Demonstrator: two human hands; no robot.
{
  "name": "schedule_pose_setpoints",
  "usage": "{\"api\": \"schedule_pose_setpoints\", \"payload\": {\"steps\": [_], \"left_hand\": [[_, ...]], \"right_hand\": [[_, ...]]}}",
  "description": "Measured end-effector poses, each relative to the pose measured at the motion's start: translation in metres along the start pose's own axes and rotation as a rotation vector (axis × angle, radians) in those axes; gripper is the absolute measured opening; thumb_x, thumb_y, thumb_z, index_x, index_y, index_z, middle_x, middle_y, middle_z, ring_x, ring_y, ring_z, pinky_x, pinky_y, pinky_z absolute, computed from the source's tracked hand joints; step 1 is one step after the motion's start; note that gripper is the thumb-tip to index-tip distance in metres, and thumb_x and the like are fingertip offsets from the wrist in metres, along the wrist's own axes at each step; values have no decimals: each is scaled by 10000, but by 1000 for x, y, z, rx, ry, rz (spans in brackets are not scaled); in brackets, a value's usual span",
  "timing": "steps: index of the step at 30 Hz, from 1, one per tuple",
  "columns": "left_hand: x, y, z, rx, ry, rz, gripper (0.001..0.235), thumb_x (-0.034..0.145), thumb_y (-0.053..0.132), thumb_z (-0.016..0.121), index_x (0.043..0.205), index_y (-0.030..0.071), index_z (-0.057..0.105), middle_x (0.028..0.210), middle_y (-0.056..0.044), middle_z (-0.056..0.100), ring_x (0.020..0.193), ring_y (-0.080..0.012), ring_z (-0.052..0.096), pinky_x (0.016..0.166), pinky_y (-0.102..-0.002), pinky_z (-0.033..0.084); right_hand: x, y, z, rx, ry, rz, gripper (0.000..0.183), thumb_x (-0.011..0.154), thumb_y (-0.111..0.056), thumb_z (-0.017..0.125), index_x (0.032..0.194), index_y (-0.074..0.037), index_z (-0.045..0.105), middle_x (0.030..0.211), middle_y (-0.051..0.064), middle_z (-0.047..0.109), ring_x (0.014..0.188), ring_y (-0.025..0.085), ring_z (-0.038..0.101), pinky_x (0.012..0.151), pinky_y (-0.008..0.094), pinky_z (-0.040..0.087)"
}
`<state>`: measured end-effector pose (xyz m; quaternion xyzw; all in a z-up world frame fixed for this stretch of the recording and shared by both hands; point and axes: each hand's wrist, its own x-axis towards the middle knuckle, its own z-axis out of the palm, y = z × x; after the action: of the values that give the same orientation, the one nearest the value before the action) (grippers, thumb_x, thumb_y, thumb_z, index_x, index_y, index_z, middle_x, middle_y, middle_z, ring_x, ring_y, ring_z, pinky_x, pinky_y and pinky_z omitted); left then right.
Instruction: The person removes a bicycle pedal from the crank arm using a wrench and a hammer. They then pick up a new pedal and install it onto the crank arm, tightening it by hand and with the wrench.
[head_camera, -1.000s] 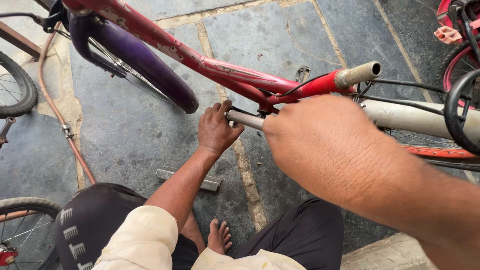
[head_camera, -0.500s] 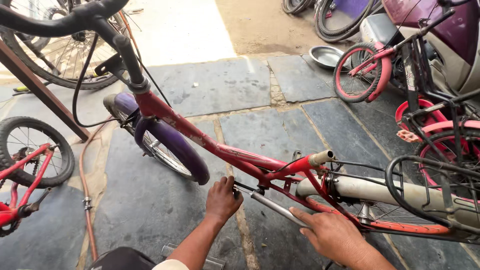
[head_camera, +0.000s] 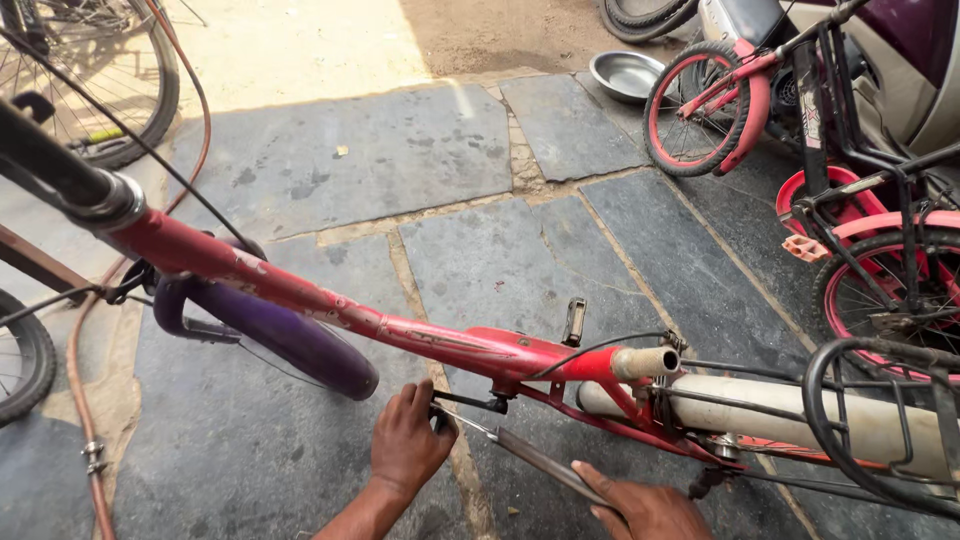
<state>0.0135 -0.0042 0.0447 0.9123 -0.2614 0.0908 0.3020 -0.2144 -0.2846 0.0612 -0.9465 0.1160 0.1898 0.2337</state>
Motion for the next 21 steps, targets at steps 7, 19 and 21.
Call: {"api": "schedule_pose_setpoints", "payload": {"steps": [7, 19, 21], "left_hand": [[-7, -16, 12, 37, -198, -99, 570, 751, 276, 752, 1226, 82, 504, 1007, -112, 540, 942, -322, 594, 797, -484, 518], [-7, -31, 32, -8, -156, -59, 730, 720, 345, 828, 1274, 28, 474, 1077, -136, 547, 962, -339, 592, 822, -465, 516], [-1, -34, 31, -5, -185, -86, 727, 726, 342, 829, 1287, 45, 474, 1081, -128, 546, 977, -333, 596, 830, -457, 522]], "right_hand": [[97, 82, 126, 44, 313, -331, 699, 936, -309, 707, 1541, -246, 362, 1094, 140, 745, 948, 342, 752, 787, 466, 593], [146, 80, 183, 224, 359, -324, 580, 966, -247, 649, 1497, -182, 426, 1285, 181, 676, 1169, 390, 672, 940, 494, 554], [157, 75, 190, 187, 398, -350, 533, 948, -303, 685, 1421, -187, 468, 1242, 146, 699, 1137, 356, 703, 927, 479, 570]]}}
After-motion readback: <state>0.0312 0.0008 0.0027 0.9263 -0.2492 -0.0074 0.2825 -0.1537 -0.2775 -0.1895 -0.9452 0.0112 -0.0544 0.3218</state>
